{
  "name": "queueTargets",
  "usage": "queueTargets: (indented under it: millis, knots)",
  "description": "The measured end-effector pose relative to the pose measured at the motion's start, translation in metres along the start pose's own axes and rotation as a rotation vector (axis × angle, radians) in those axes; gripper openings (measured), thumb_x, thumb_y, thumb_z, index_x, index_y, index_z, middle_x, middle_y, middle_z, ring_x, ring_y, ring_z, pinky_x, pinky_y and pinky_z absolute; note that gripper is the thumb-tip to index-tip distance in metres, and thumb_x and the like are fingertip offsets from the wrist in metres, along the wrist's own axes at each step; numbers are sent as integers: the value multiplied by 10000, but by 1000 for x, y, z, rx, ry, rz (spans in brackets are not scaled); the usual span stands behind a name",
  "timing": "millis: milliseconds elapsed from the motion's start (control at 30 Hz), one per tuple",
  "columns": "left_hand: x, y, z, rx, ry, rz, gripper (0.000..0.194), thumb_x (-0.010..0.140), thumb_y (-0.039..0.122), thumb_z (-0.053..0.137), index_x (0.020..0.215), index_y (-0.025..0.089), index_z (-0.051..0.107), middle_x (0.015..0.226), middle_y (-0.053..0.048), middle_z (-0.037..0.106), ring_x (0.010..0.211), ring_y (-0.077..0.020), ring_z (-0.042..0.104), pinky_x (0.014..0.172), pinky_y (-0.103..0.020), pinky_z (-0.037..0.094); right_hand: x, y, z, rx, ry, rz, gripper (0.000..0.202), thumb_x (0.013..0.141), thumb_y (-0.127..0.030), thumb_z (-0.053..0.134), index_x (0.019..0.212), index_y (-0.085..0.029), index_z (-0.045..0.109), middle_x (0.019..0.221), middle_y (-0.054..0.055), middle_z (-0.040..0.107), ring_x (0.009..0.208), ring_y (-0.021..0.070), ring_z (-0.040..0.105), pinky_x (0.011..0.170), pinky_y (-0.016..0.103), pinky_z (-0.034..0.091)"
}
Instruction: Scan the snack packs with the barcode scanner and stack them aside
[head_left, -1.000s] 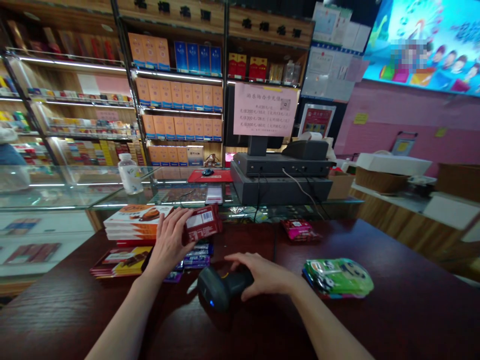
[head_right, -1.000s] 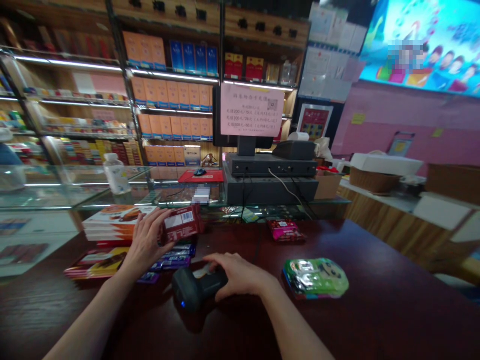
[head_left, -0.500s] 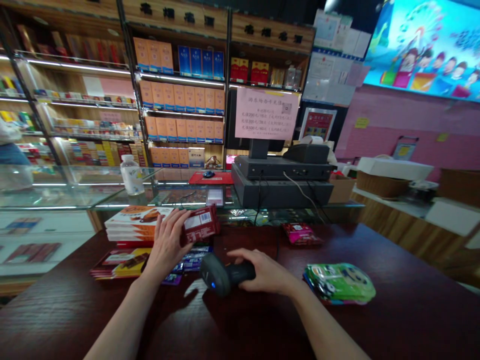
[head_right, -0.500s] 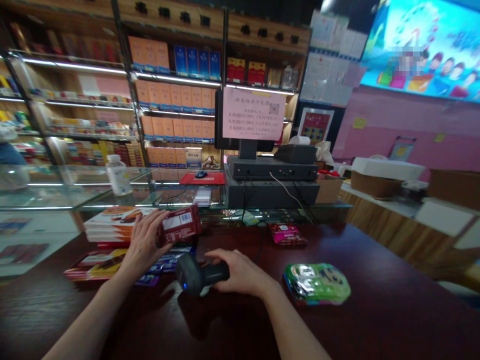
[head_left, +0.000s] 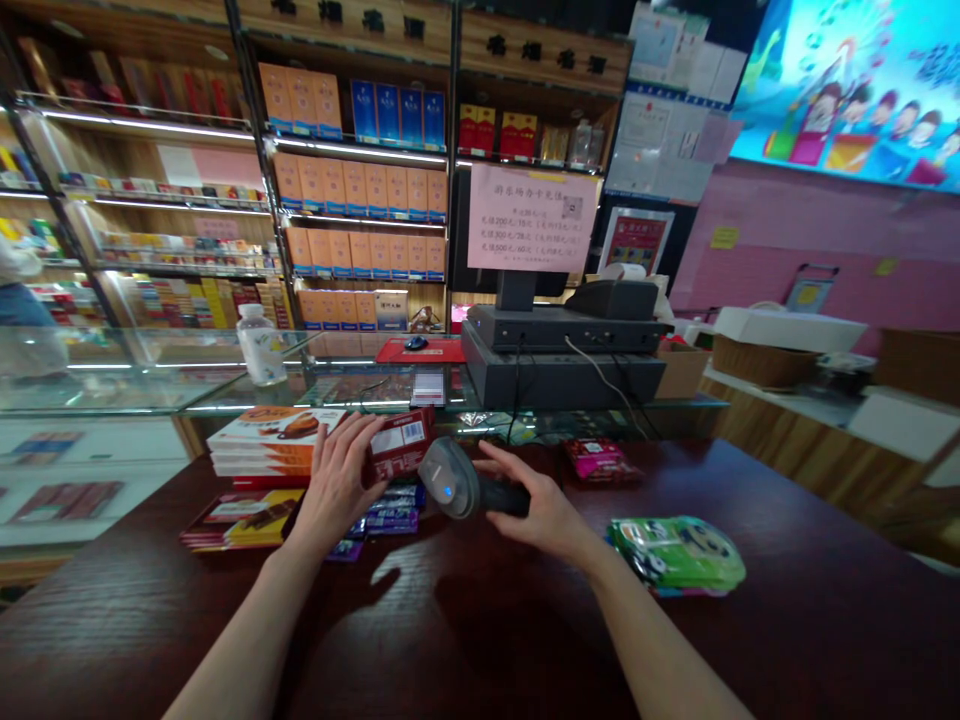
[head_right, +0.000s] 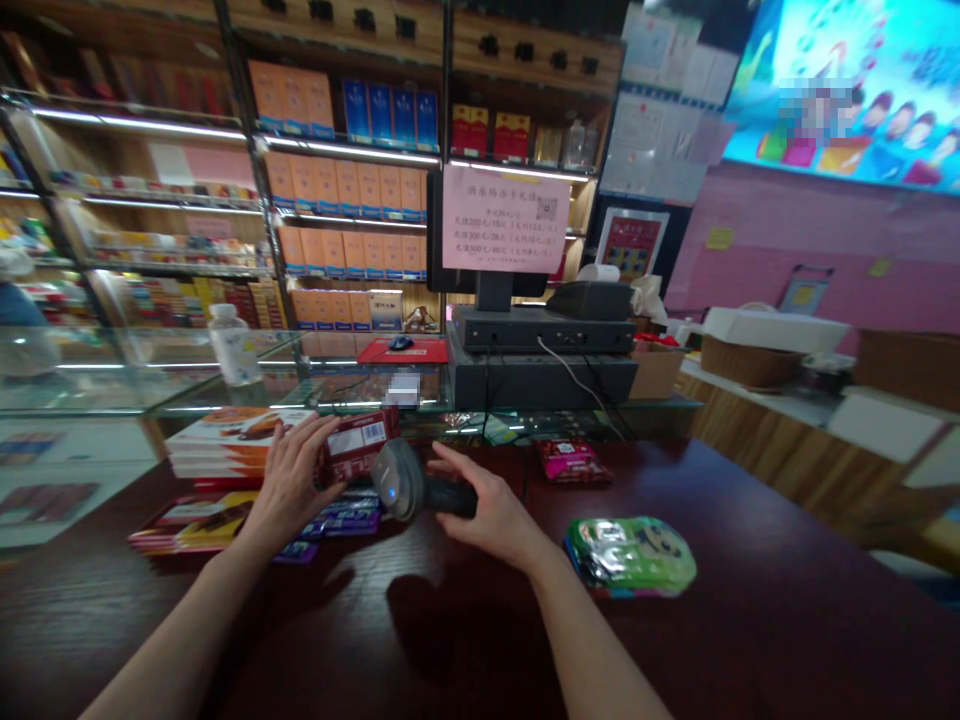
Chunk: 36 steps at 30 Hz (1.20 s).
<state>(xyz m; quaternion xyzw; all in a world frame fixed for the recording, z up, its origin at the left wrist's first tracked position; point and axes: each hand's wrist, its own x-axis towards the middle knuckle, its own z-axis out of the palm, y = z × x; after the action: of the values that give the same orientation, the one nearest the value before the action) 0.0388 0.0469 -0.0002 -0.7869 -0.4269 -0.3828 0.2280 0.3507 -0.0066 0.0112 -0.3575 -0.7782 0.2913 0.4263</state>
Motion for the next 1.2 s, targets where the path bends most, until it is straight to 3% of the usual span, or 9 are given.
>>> queueTargets:
  millis: [733,867,1067,1200]
  knots:
    - [-3,-5,7,15,37,26,760,836,181,635,1511,214,289,1422,-159,544,1412,-332,430,1203,-619,217,0,4,-1,7,-43,-12,852,761,-116,709,1523,-312,382,1303,47,672,1138,207,648,1037,373,446]
    - [-2,-3,4,1,16,18,798,819,184,653,1521,227,277,1441,-148,532,1430,-331,405,1213,-617,194,0,1,1,21,-151,23,890,753,-124,724,1536,-338,359,1337,33,663,1184,214,629,1046,365,423]
    - [-1,-5,4,11,27,35,743,855,207,638,1511,213,288,1432,-158,529,1426,-332,406,1210,-616,201,0,-3,18,-180,-392,24,878,763,-250,769,1525,-400,359,1350,-5,667,1208,254,599,1074,419,333]
    - [0,-6,4,10,46,49,740,861,212,627,1516,222,283,1428,-154,537,1424,-333,413,1204,-621,212,0,-5,27,-234,-495,47,867,789,-229,720,1528,-444,320,1372,-31,654,1238,261,577,1078,433,294]
